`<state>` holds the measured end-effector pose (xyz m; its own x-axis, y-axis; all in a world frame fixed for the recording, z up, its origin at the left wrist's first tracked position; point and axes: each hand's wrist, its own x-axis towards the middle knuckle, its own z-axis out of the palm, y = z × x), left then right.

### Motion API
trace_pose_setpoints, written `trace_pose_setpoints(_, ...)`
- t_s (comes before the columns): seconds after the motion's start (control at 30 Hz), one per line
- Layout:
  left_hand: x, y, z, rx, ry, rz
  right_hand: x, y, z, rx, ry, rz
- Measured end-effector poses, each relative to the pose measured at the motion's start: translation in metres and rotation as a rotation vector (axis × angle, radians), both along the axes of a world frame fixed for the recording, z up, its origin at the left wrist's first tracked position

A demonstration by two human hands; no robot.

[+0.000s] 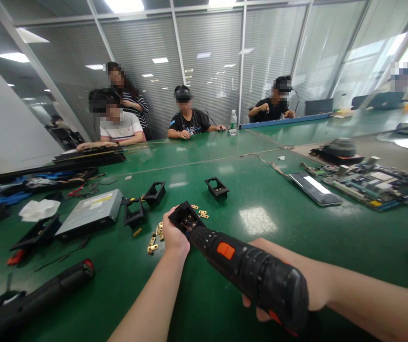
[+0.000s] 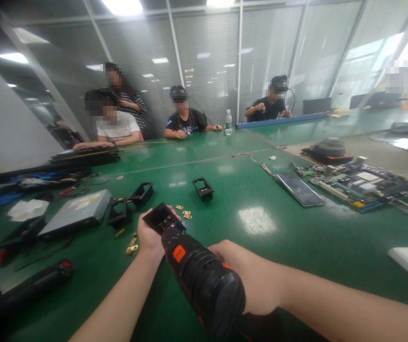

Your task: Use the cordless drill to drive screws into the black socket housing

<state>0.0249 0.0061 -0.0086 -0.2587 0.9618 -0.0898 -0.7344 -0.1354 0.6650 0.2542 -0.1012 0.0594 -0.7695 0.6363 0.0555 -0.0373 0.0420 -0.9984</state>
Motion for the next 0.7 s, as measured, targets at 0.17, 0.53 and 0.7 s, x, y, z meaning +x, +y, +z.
trace_pose_setpoints(0.17, -0.0003, -0.0008, 0.0009, -0.007, 0.014, 0.04, 0.0061, 0.0077, -0.0075, 0.04, -0.023, 0.097)
trace_pose_setpoints(0.53, 0.0, 0.0012, -0.0016, -0.016, -0.006, 0.034, 0.0054, 0.0099, -0.0092, 0.104, -0.058, 0.077)
trace_pose_setpoints(0.7, 0.0014, 0.0018, 0.0007, -0.026, -0.023, 0.022, 0.002, 0.0021, -0.0019, 0.015, -0.019, 0.043)
